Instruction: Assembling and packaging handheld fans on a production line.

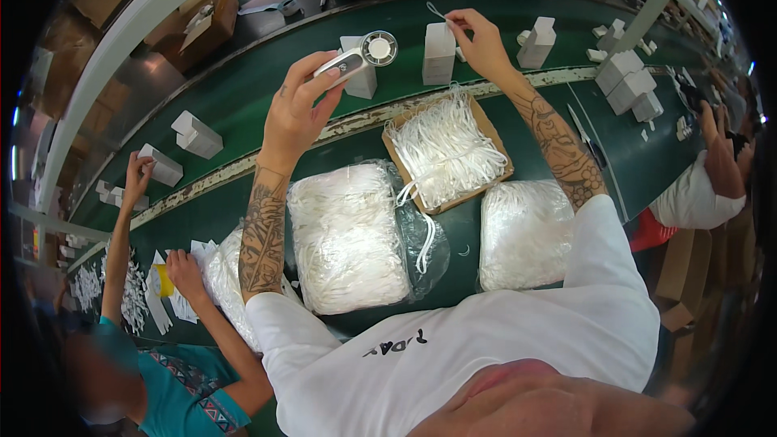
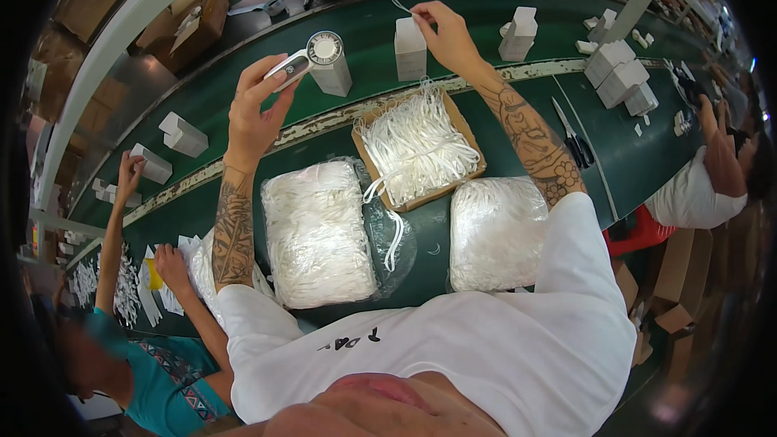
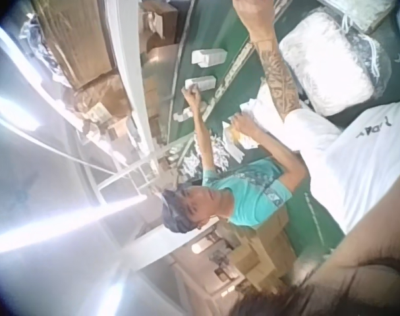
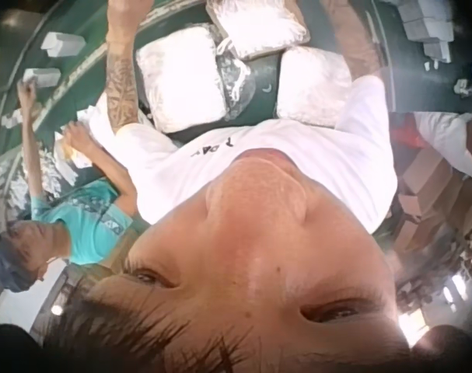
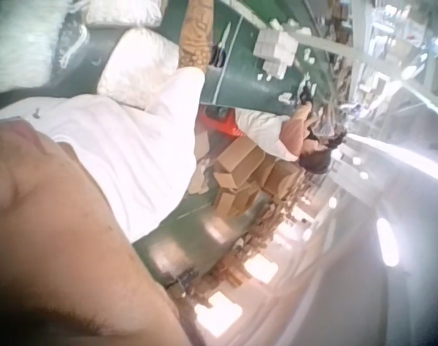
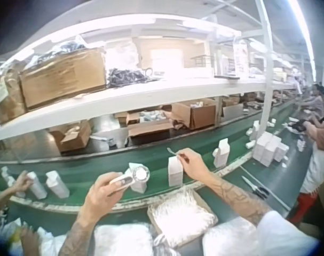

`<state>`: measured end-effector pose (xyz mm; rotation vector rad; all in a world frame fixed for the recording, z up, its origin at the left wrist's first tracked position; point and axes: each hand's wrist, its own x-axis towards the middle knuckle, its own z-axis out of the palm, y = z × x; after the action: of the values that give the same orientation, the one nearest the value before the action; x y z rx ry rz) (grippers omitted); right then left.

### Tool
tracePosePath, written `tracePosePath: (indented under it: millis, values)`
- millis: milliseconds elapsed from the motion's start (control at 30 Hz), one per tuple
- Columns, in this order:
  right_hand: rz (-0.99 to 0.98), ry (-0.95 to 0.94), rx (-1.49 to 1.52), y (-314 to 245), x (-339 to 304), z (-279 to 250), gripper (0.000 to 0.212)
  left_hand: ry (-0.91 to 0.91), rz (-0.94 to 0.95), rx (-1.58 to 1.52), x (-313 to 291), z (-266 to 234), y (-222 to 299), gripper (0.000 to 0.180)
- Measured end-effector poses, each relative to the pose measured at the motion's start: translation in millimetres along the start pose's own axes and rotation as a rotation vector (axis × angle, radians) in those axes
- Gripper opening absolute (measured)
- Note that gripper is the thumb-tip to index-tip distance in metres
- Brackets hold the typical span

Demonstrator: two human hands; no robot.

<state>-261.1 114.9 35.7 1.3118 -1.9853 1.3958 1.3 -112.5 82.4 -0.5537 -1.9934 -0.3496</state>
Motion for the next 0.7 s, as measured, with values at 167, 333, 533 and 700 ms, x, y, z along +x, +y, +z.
tracePosePath:
  millis: [167, 333, 533, 700]
  values:
    - [-0.152, -0.062, -0.24, 12, -8, 11, 0.012, -0.009, 0.036, 0.033, -13, -4, -5, 0.058]
    - [-0.19, -0.069, -0.282, 9, -2, 18, 0.011, 0.054, 0.044, -0.006, -15, -1, -5, 0.055]
    - [-0.027, 0.136, 0.051, 0, 15, 46, 0.014, 0.078, -0.079, 0.092, -16, -9, -4, 0.046]
    - [-0.118, 0.131, -0.031, -6, 16, 54, 0.016, 0.095, -0.076, 0.134, -16, -16, -4, 0.047]
